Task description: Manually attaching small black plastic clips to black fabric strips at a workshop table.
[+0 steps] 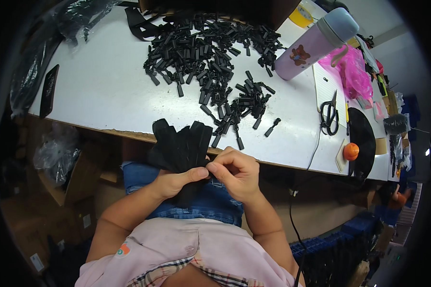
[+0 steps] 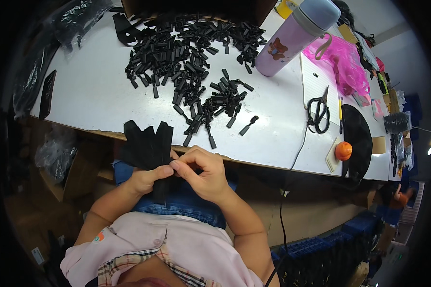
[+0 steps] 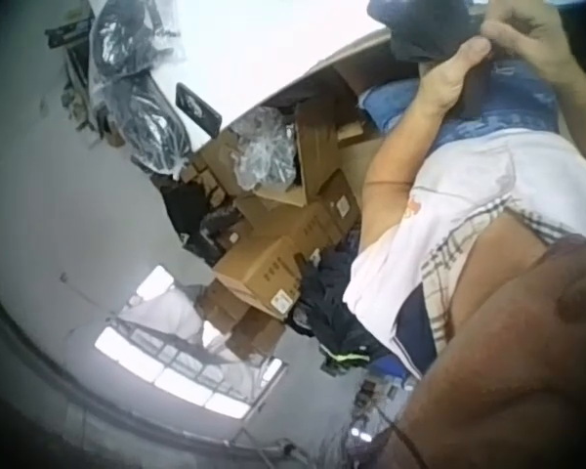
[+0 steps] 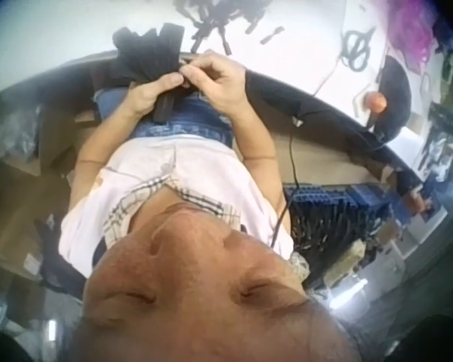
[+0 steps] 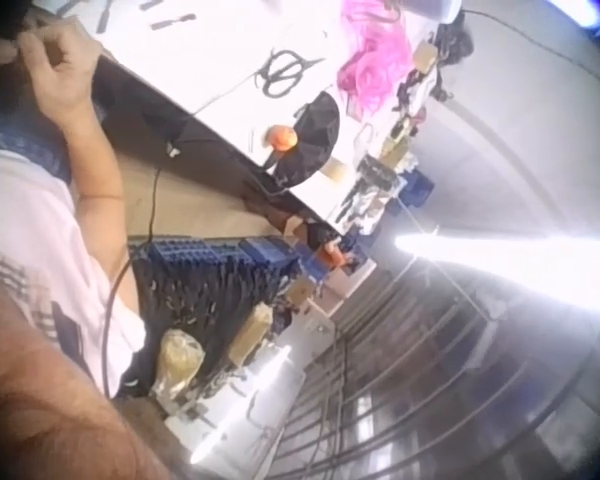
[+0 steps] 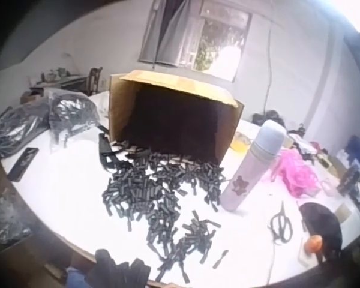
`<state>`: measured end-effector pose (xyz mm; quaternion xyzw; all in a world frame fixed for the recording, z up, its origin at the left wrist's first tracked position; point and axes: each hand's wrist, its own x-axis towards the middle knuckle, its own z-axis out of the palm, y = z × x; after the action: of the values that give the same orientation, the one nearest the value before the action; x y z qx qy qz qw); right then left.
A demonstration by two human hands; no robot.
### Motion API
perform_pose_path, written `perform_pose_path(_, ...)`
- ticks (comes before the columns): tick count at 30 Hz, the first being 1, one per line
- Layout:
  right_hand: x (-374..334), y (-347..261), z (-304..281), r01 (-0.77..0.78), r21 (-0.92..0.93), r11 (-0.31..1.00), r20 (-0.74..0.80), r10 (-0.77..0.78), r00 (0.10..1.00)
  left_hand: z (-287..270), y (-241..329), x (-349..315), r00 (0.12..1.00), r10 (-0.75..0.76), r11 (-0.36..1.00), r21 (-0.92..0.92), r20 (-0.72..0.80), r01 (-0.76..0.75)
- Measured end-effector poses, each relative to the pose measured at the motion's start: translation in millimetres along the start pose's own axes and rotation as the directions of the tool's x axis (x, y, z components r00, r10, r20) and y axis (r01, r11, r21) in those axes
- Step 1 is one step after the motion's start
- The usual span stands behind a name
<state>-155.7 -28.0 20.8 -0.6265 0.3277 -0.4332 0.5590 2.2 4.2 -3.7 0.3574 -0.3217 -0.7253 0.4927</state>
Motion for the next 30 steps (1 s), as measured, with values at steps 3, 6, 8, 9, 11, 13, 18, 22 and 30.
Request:
perform_pose_path(3, -0.3, -2.4, 4.0, -0.05, 0.022, 0.999, 0.016, 0.049, 0.999, -0.2, 4.8, -2.4, 1.0, 0.004, 0.999, 0.036, 0.012, -0.005)
perform_pose_path(6, -2.6, 2.4, 8.2, 0.045, -0.039, 0.998, -0.015, -0.046, 0.999, -2.9, 2.9, -4.1, 0.998, 0.055, 0.994, 0.091, 0.008, -0.056)
perform_pose_path(8, -5.5, 6.3, 8.2, 0.113, -0.08, 0.99, -0.017, -0.114, 0.993, 5.8, 10.5, -5.0, 0.997, 0.079, 0.979, 0.191, -0.009, -0.076)
perform_pose_path(9, -7.8, 7.9, 7.6, 0.109, -0.085, 0.99, -0.021, -0.111, 0.994, 8.9, 12.9, -4.8, 0.994, 0.11, 0.951, 0.294, -0.027, -0.097)
perform_pose_path(11, -11.6, 8.8, 7.1, -0.231, 0.35, 0.908, 0.022, 0.239, 0.971, -1.7, 5.8, -0.8, 0.788, 0.555, 0.377, 0.765, 0.265, -0.522)
perform_pose_path(13, -10.1, 8.8, 7.9, -0.339, 0.497, 0.799, 0.105, 0.333, 0.937, -8.0, 1.0, 6.2, 0.563, 0.721, 0.278, 0.577, 0.403, -0.768)
perform_pose_path(18, 5.0, 3.5, 4.9, 0.082, -0.317, 0.945, -0.033, -0.097, 0.995, 1.2, 4.9, -4.8, 0.939, 0.338, 0.825, 0.502, -0.068, -0.261)
perform_pose_path(22, 34.1, 2.2, 6.5, 0.211, -0.872, 0.443, 0.07, -0.313, 0.947, 6.9, 12.0, -4.6, 0.958, 0.148, 0.985, 0.128, -0.245, -0.119)
perform_pose_path(30, 35.8, 1.9, -7.0, 0.126, -0.891, 0.436, 0.025, -0.23, 0.973, 3.2, 17.5, -4.2, 0.986, -0.012, 0.999, 0.046, -0.165, 0.02)
